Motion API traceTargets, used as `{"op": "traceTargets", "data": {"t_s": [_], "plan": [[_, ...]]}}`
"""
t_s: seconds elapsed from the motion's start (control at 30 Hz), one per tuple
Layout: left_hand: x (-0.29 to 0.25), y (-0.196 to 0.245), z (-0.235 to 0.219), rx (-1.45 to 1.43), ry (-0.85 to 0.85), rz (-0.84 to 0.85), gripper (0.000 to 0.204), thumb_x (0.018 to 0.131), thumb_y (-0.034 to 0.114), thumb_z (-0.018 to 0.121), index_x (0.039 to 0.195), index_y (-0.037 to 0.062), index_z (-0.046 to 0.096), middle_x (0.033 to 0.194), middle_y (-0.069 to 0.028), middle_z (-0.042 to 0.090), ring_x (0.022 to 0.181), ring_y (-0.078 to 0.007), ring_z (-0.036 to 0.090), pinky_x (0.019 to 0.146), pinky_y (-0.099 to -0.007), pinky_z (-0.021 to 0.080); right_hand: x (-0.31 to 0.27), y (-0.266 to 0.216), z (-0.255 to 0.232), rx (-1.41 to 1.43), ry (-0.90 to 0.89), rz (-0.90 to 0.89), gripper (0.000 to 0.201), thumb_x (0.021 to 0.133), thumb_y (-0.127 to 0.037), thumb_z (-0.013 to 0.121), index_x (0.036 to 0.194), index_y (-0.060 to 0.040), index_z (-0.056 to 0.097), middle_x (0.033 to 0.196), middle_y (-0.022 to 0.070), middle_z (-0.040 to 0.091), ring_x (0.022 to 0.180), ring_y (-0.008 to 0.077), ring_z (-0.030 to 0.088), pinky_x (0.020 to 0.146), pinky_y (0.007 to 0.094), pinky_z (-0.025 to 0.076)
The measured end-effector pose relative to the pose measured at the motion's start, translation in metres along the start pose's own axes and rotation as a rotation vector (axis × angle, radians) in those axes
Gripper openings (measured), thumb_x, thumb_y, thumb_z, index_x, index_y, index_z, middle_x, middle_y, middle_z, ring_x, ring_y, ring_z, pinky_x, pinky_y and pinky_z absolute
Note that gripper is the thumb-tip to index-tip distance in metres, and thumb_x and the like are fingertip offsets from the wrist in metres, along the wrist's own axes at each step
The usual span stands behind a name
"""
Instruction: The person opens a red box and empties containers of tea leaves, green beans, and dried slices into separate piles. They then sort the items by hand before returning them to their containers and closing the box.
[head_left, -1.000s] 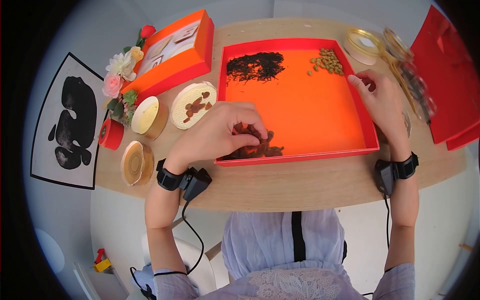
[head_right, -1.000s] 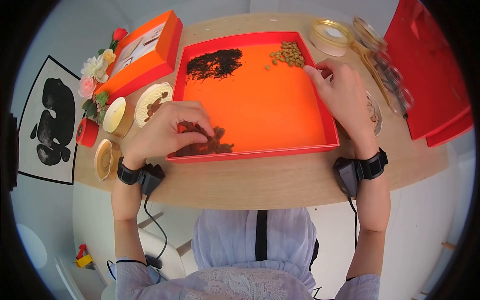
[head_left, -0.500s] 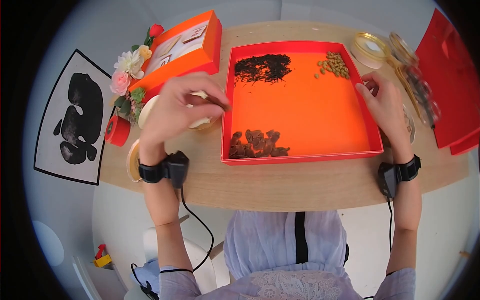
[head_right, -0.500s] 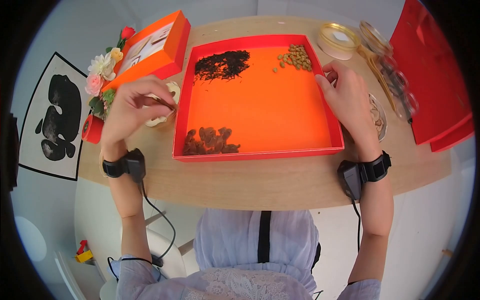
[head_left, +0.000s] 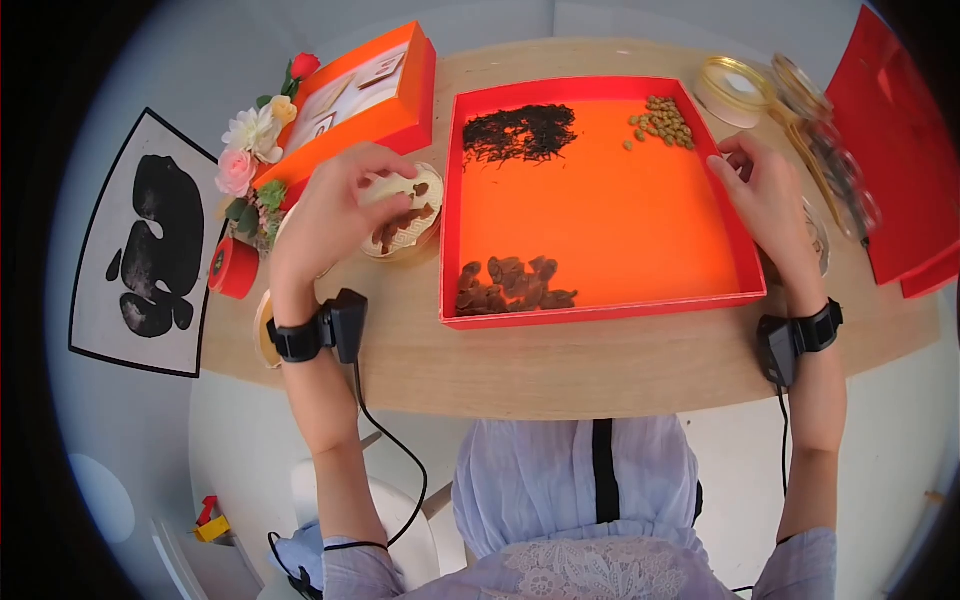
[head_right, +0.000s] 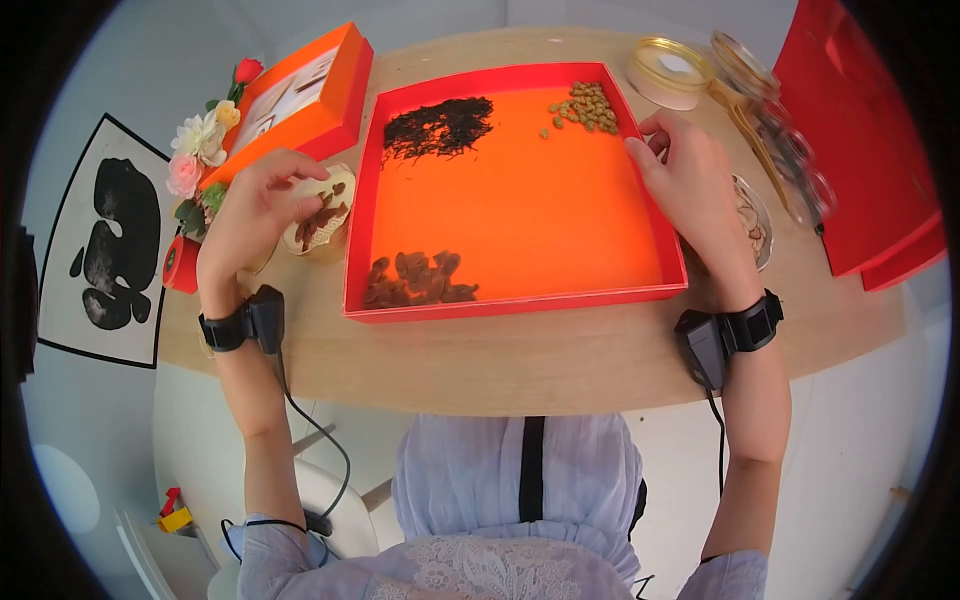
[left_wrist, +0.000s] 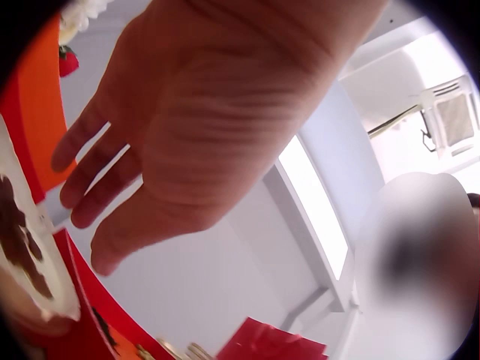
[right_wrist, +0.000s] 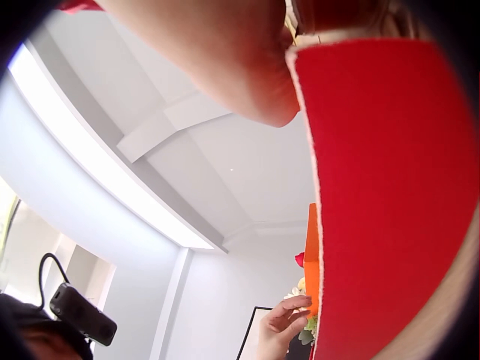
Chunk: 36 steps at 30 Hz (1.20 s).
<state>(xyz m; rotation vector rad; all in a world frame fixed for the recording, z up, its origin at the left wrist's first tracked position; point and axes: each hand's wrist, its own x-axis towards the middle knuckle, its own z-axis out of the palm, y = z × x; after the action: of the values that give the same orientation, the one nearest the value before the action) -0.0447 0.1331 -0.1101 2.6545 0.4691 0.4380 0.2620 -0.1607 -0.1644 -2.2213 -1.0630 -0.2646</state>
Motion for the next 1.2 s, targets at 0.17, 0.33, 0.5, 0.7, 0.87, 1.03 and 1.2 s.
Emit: {"op": "traceTargets", "data": {"t_s": [0.17,0.33,0.5,0.7,0.87,1.03,1.2], "plan": [[-0.015,0.071,0.024,0.076,-0.327,0.115,0.049,0.071,-0.004,0.079,0.118,0.0025,0.067,0.12,-0.0103,0.064,0.106,-0.0284,0.064,0.091,-0.037,0.053,0.001,-0.001,0.0,0.016,-0.008,0.006,0.023,0.09,-0.02,0.07,0.102,0.0006,0.071,0.078,0.0155,0.07,0.071,0.0289,0.067,0.068,0.04,0.052],[-0.019,0.071,0.04,0.108,-0.449,0.185,0.062,0.071,-0.003,0.077,0.131,0.0075,0.064,0.124,-0.0127,0.063,0.112,-0.0328,0.062,0.093,-0.0401,0.053,0.001,-0.002,0.0,0.022,-0.016,0.027,0.023,0.091,-0.019,0.07,0.101,0.0016,0.07,0.078,0.0172,0.07,0.071,0.0307,0.068,0.068,0.0406,0.052],[-0.01,0.075,0.039,0.164,-0.538,0.229,0.074,0.072,-0.008,0.071,0.141,0.0158,0.06,0.122,-0.0115,0.06,0.105,-0.0326,0.063,0.091,-0.0402,0.052,0.001,0.001,0.001,0.033,0.004,-0.012,0.024,0.09,-0.018,0.07,0.101,0.0025,0.07,0.077,0.0178,0.07,0.07,0.0313,0.067,0.067,0.0411,0.052],[-0.007,0.063,0.05,0.002,-0.636,0.321,0.071,0.072,-0.011,0.068,0.136,0.0189,0.066,0.128,-0.0107,0.056,0.109,-0.0295,0.061,0.092,-0.0392,0.051,0.002,0.002,0.001,0.056,0.003,-0.023,0.022,0.09,-0.017,0.071,0.1,0.0026,0.07,0.076,0.0175,0.069,0.069,0.0304,0.067,0.067,0.0406,0.052],[-0.003,0.055,0.046,-0.096,-0.669,0.407,0.064,0.072,-0.012,0.067,0.129,0.0169,0.072,0.129,-0.0112,0.056,0.114,-0.0286,0.059,0.095,-0.0368,0.051,0.002,0.002,0.0,0.046,-0.003,-0.043,0.022,0.09,-0.017,0.071,0.099,0.0025,0.07,0.076,0.0172,0.069,0.069,0.0297,0.067,0.066,0.04,0.051],[0.001,0.056,0.047,-0.131,-0.68,0.423,0.058,0.073,-0.013,0.066,0.124,0.0136,0.073,0.128,-0.0113,0.055,0.116,-0.0273,0.058,0.094,-0.0357,0.052,0.002,0.004,0.002,0.045,-0.001,-0.03,0.023,0.09,-0.017,0.071,0.099,0.003,0.069,0.076,0.0172,0.069,0.07,0.03,0.068,0.067,0.0402,0.052],[0.003,0.066,0.05,-0.199,-0.717,0.18,0.027,0.079,-0.008,0.068,0.103,0.0033,0.073,0.114,-0.0099,0.061,0.097,-0.0277,0.064,0.079,-0.0373,0.053,0.002,0.003,0.001,0.044,-0.009,-0.03,0.023,0.09,-0.017,0.071,0.1,0.0034,0.069,0.076,0.0177,0.069,0.07,0.0303,0.068,0.067,0.0406,0.052]]}}
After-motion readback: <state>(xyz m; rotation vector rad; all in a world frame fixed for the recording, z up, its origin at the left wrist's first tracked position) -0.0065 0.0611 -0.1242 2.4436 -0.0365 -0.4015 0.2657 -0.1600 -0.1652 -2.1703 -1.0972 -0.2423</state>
